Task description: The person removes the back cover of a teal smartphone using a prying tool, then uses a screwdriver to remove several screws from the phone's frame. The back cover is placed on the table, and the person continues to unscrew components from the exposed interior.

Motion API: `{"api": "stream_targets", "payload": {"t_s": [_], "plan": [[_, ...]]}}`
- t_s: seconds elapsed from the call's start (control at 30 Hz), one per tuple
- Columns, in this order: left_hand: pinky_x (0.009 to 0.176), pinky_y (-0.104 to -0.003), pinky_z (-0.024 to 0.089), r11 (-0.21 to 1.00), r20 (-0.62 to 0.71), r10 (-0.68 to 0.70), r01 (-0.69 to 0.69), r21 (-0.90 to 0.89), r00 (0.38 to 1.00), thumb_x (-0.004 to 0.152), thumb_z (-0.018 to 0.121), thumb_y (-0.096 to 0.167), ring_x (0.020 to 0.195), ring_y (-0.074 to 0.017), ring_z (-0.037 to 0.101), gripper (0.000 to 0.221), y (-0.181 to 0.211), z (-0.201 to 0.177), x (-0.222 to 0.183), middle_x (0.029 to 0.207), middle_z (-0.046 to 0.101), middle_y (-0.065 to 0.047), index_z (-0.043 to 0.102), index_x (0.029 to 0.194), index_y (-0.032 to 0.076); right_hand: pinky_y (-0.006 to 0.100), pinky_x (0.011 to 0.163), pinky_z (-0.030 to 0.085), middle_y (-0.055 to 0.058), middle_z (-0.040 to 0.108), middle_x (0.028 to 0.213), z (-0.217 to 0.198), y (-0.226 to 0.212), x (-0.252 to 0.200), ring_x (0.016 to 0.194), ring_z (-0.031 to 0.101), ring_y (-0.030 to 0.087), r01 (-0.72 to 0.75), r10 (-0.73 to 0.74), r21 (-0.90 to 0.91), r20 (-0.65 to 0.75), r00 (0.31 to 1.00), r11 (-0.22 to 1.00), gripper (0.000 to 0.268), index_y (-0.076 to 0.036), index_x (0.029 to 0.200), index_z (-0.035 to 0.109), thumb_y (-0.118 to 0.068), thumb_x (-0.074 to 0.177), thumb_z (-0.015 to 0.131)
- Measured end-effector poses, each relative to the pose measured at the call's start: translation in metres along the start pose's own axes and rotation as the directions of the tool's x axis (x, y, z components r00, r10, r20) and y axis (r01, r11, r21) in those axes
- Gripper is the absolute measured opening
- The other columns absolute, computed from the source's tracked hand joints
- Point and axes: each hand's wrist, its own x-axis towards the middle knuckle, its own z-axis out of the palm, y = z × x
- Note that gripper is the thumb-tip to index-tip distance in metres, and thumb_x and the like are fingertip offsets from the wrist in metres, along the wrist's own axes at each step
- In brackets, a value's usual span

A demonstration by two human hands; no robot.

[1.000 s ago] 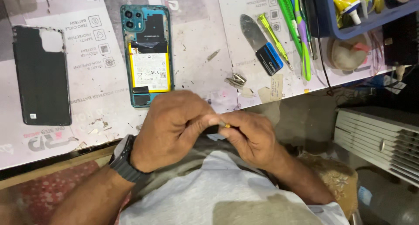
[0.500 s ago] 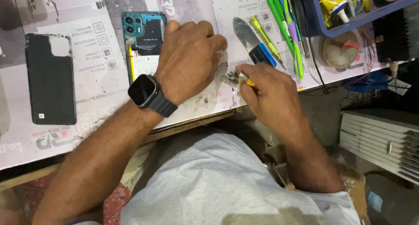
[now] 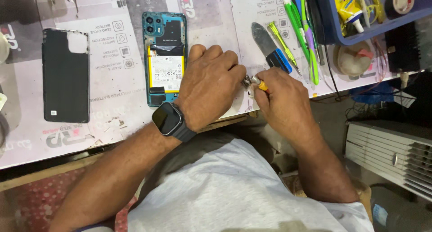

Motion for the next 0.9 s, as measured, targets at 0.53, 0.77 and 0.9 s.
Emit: {"api": "stream_targets", "payload": {"t_s": [0.53,0.77,0.9], "plan": [[0.073,-0.028,0.055,0.230,0.253,-0.305,0.329,-0.916,0.918,0.097,0.075,0.005,0.081,-0.0125,0.067,0.024,0.017,-0.004,-0.011,0.091,0.075,-0.008,0.068,0.119,-0.003,0.025,0.072,0.049,0.010,0.073,0.101,-0.014,-0.010,-0.023,0.083,0.063,0.014,0.045,0.090,0.600,-0.193,0.977,0.799,0.016,0.003,0.108,0.071,0.003,0.092,0.077],[0.081,-0.026,0.060,-0.096,0.380,-0.227,0.368,-0.925,0.897,0.096,0.072,0.001,0.084,-0.0110,0.071,0.026,0.009,-0.006,-0.023,0.096,0.077,-0.009,0.070,0.121,-0.006,0.025,0.077,0.055,0.011,0.074,0.101,-0.027,-0.025,-0.023,0.089,0.070,0.016,0.176,-0.033,0.607,-0.239,0.970,0.775,0.021,0.002,0.106,0.071,0.003,0.088,0.080],[0.085,-0.025,0.059,0.074,0.336,-0.240,0.362,-0.929,0.911,0.096,0.073,0.003,0.090,-0.0085,0.071,0.028,0.009,-0.008,-0.027,0.099,0.078,-0.007,0.070,0.123,-0.004,0.025,0.073,0.053,0.011,0.073,0.097,-0.022,-0.028,-0.021,0.084,0.069,0.015,0.170,-0.019,0.591,-0.254,0.967,0.789,0.018,0.002,0.103,0.071,0.004,0.088,0.080]]}}
